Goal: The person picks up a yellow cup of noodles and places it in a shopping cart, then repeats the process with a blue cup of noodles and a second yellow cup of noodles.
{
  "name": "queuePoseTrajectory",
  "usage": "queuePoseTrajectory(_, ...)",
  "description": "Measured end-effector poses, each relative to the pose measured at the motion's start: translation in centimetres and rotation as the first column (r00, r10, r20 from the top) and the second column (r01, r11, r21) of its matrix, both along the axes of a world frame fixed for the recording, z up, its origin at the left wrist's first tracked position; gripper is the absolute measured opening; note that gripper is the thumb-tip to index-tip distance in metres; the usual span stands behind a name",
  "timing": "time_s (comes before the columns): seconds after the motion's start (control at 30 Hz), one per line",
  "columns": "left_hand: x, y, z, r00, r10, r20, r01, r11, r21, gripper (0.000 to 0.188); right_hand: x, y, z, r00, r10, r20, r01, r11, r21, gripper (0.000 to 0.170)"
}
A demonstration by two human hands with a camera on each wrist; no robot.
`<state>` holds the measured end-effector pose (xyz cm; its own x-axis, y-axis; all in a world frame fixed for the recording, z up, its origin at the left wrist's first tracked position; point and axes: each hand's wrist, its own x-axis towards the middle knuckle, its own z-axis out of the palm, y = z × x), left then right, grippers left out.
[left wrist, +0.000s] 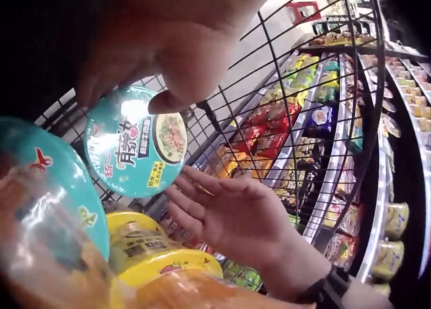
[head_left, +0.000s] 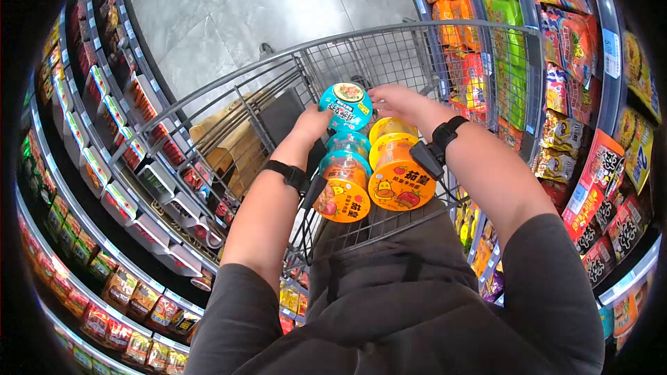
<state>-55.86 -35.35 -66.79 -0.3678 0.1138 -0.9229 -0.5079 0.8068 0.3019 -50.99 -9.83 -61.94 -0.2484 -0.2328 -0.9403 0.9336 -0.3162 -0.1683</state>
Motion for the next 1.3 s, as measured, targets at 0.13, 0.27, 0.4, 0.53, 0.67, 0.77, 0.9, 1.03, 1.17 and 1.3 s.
queuePoseTrajectory(0.13,-0.6,-1.6,-2.1,0.994,-0.039,0.100,0.033,0.998,0.055,0.068,-0.1,-0.1,-0.2,0.994,0.092,-0.059,-0.092,0.996,-0.001,0.047)
queuePoseTrajectory(0.27,-0.4,-2.6,-2.7,0.996,-0.050,0.069,0.045,0.997,0.065,0.068,0.4,-0.4,-0.9,0.997,-0.011,-0.071,0.007,0.998,-0.064,0.037)
queuePoseTrajectory(0.4,-1.5,-1.7,0.7,0.990,-0.125,-0.066,0.131,0.987,0.095,0.065,0.6,0.7,0.6,0.994,0.020,-0.112,-0.015,0.999,0.050,0.047)
queuePoseTrajectory(0.53,-2.7,-0.8,6.0,0.976,-0.116,-0.187,0.140,0.983,0.122,0.061,1.8,3.2,2.6,0.983,-0.044,-0.177,0.060,0.994,0.087,0.048)
queuePoseTrajectory(0.67,-3.3,-1.7,12.3,0.935,-0.087,-0.345,0.171,0.960,0.222,0.053,4.5,5.2,5.9,0.942,-0.195,-0.271,0.228,0.969,0.096,0.048)
queuePoseTrajectory(0.77,-3.1,-3.5,18.0,0.905,-0.048,-0.422,0.197,0.928,0.315,0.047,7.1,5.5,10.3,0.890,-0.325,-0.318,0.381,0.916,0.129,0.045)
queuePoseTrajectory(0.9,-0.7,-7.6,27.2,0.903,0.012,-0.430,0.203,0.869,0.450,0.044,12.5,4.8,15.4,0.801,-0.448,-0.396,0.518,0.851,0.086,0.045)
queuePoseTrajectory(1.03,3.2,-14.5,32.4,0.898,0.082,-0.432,0.204,0.793,0.574,0.041,19.6,2.7,19.6,0.681,-0.595,-0.426,0.667,0.744,0.027,0.045)
queuePoseTrajectory(1.17,7.0,-20.9,36.2,0.874,0.103,-0.475,0.235,0.767,0.598,0.041,27.4,-1.0,23.1,0.626,-0.631,-0.458,0.723,0.690,0.037,0.041)
queuePoseTrajectory(1.3,8.9,-25.4,36.4,0.855,0.119,-0.505,0.236,0.777,0.584,0.041,35.5,-4.5,24.1,0.598,-0.684,-0.417,0.767,0.639,0.052,0.038)
